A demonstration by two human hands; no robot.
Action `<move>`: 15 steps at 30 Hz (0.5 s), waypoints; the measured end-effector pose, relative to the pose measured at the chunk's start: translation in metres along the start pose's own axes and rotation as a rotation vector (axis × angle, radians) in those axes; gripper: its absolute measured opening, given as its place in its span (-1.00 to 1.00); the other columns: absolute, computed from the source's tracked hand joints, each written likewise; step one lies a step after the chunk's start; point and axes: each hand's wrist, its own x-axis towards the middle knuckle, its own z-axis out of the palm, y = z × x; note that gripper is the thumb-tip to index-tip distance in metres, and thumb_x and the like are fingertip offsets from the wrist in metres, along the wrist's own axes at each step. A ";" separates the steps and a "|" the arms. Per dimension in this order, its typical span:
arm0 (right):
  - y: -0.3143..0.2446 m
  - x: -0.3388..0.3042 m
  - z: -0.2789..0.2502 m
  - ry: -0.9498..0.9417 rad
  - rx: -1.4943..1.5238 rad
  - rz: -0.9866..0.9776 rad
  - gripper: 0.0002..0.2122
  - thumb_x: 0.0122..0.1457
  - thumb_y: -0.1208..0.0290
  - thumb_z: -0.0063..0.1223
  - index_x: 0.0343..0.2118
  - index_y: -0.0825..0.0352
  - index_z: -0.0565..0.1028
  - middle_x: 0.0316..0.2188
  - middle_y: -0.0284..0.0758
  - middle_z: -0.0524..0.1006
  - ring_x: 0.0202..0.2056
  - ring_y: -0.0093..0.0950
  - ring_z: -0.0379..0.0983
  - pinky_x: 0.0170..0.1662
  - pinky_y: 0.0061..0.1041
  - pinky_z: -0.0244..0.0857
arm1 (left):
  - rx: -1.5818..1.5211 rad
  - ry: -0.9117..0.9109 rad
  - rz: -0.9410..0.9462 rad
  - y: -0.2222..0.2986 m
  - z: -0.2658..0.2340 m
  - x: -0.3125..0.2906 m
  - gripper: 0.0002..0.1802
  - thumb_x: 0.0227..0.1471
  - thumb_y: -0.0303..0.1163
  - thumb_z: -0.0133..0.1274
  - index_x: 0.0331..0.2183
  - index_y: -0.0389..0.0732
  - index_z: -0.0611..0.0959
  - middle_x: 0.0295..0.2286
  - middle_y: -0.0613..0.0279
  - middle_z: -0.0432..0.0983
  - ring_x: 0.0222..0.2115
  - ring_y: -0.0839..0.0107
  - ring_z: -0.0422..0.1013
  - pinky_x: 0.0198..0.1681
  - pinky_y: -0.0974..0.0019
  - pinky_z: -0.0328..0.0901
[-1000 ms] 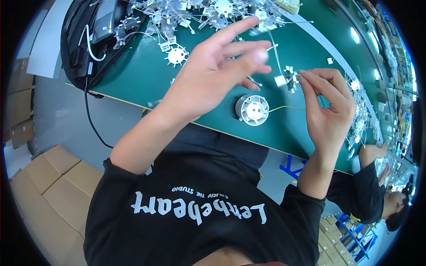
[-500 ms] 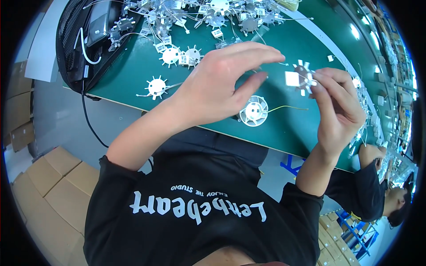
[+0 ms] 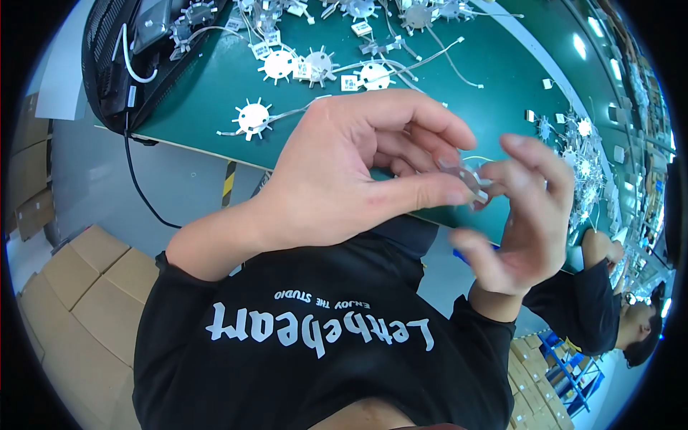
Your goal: Assembling plastic housings onto circular LED circuit boards on a production line.
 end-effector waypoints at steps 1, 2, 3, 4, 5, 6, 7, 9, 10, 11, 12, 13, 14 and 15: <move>-0.004 -0.001 0.003 -0.043 -0.087 -0.089 -0.68 -0.01 0.76 0.39 -0.13 0.46 0.71 -0.07 0.01 0.63 -0.19 -0.37 0.62 -0.22 -0.57 0.47 | -0.008 0.002 -0.012 0.000 0.000 -0.002 -0.46 0.12 -0.44 0.42 0.08 -0.41 0.59 -0.07 0.07 0.61 -0.09 0.54 0.57 -0.15 0.40 0.49; -0.007 -0.002 0.005 -0.087 -0.175 -0.179 -0.66 -0.01 0.74 0.40 -0.11 0.47 0.69 -0.03 0.08 0.63 -0.15 -0.34 0.62 -0.17 -0.55 0.48 | 0.031 0.011 -0.003 0.000 -0.002 -0.003 -0.42 0.07 -0.42 0.46 0.07 -0.39 0.60 -0.08 0.07 0.62 -0.10 0.50 0.58 -0.15 0.39 0.50; -0.005 -0.005 0.005 -0.093 -0.172 -0.166 -0.66 -0.01 0.74 0.40 -0.11 0.47 0.69 -0.03 0.08 0.63 -0.15 -0.34 0.62 -0.17 -0.55 0.48 | 0.069 0.019 0.005 0.000 -0.003 -0.003 -0.38 0.02 -0.41 0.50 0.07 -0.38 0.61 -0.10 0.08 0.64 -0.11 0.46 0.60 -0.15 0.37 0.50; -0.001 -0.007 0.004 -0.081 -0.194 -0.152 -0.64 -0.03 0.73 0.43 -0.10 0.47 0.69 0.00 0.08 0.63 -0.14 -0.35 0.63 -0.18 -0.55 0.49 | 0.108 0.026 0.015 -0.001 -0.003 -0.004 -0.34 -0.04 -0.40 0.54 0.06 -0.36 0.61 -0.11 0.09 0.66 -0.13 0.42 0.61 -0.16 0.36 0.50; 0.007 -0.008 0.003 -0.066 -0.224 -0.143 -0.62 -0.04 0.72 0.46 -0.09 0.47 0.68 0.02 0.09 0.63 -0.13 -0.35 0.64 -0.19 -0.56 0.49 | 0.100 0.019 0.013 -0.007 -0.004 0.000 -0.34 -0.04 -0.40 0.54 0.06 -0.36 0.61 -0.11 0.09 0.66 -0.13 0.42 0.61 -0.16 0.36 0.50; 0.013 -0.009 0.003 -0.051 -0.255 -0.136 -0.60 -0.06 0.70 0.49 -0.08 0.48 0.68 0.04 0.10 0.63 -0.13 -0.35 0.65 -0.20 -0.57 0.50 | 0.356 0.082 0.211 -0.015 -0.005 0.002 -0.33 -0.07 -0.41 0.54 0.06 -0.33 0.62 -0.12 0.09 0.67 -0.14 0.37 0.62 -0.16 0.35 0.50; 0.018 -0.013 0.004 -0.055 -0.258 -0.130 -0.60 -0.06 0.70 0.49 -0.08 0.48 0.68 0.04 0.10 0.63 -0.13 -0.35 0.65 -0.20 -0.57 0.50 | 0.613 0.151 0.408 -0.024 -0.005 0.003 -0.32 -0.09 -0.42 0.54 0.07 -0.31 0.62 -0.12 0.09 0.68 -0.14 0.31 0.63 -0.16 0.34 0.51; 0.029 -0.025 0.009 0.023 -0.010 0.140 -0.58 -0.11 0.63 0.55 -0.10 0.42 0.71 0.01 -0.01 0.67 -0.23 -0.46 0.62 -0.32 -0.64 0.41 | 0.863 0.219 0.605 -0.035 -0.004 0.004 -0.31 -0.12 -0.43 0.54 0.07 -0.28 0.63 -0.13 0.09 0.68 -0.15 0.26 0.64 -0.16 0.32 0.51; 0.031 -0.029 0.011 0.063 0.118 0.274 -0.58 -0.13 0.60 0.58 -0.12 0.40 0.72 0.00 -0.07 0.68 -0.29 -0.51 0.61 -0.38 -0.68 0.36 | 0.874 0.203 0.559 -0.039 -0.003 0.002 -0.29 -0.15 -0.42 0.55 0.07 -0.26 0.63 -0.12 0.08 0.68 -0.16 0.22 0.64 -0.15 0.31 0.51; 0.030 -0.031 0.014 0.061 0.118 0.278 -0.58 -0.13 0.60 0.58 -0.12 0.40 0.72 0.00 -0.07 0.68 -0.29 -0.51 0.61 -0.38 -0.68 0.36 | 0.884 0.186 0.513 -0.043 -0.002 0.000 -0.27 -0.18 -0.41 0.56 0.07 -0.25 0.63 -0.10 0.08 0.68 -0.16 0.19 0.64 -0.13 0.29 0.51; 0.027 -0.032 0.018 0.044 0.135 0.319 -0.58 -0.13 0.60 0.57 -0.11 0.40 0.72 -0.01 -0.08 0.68 -0.31 -0.52 0.58 -0.38 -0.67 0.35 | 0.894 0.168 0.467 -0.045 -0.002 0.000 -0.25 -0.20 -0.39 0.57 0.06 -0.23 0.63 -0.09 0.08 0.68 -0.16 0.15 0.63 -0.12 0.28 0.52; 0.024 -0.034 0.023 0.028 0.152 0.360 -0.58 -0.12 0.61 0.57 -0.11 0.41 0.72 -0.02 -0.09 0.68 -0.34 -0.54 0.56 -0.37 -0.67 0.35 | 0.893 0.167 0.463 -0.045 -0.001 -0.001 -0.25 -0.20 -0.39 0.57 0.06 -0.23 0.63 -0.09 0.08 0.68 -0.16 0.15 0.63 -0.12 0.28 0.52; 0.023 -0.034 0.025 0.012 0.169 0.401 -0.58 -0.12 0.61 0.56 -0.10 0.42 0.73 -0.03 -0.11 0.68 -0.37 -0.56 0.54 -0.36 -0.67 0.34 | 0.868 0.173 0.439 -0.044 -0.001 -0.002 -0.28 -0.20 -0.38 0.57 0.04 -0.23 0.63 -0.09 0.08 0.68 -0.17 0.17 0.63 -0.13 0.28 0.52; 0.024 -0.034 0.026 0.012 0.169 0.405 -0.58 -0.12 0.61 0.56 -0.10 0.42 0.73 -0.03 -0.11 0.68 -0.37 -0.56 0.54 -0.36 -0.67 0.34 | 0.843 0.179 0.415 -0.043 -0.002 -0.003 -0.30 -0.20 -0.37 0.58 0.01 -0.23 0.64 -0.09 0.08 0.68 -0.18 0.19 0.63 -0.14 0.28 0.52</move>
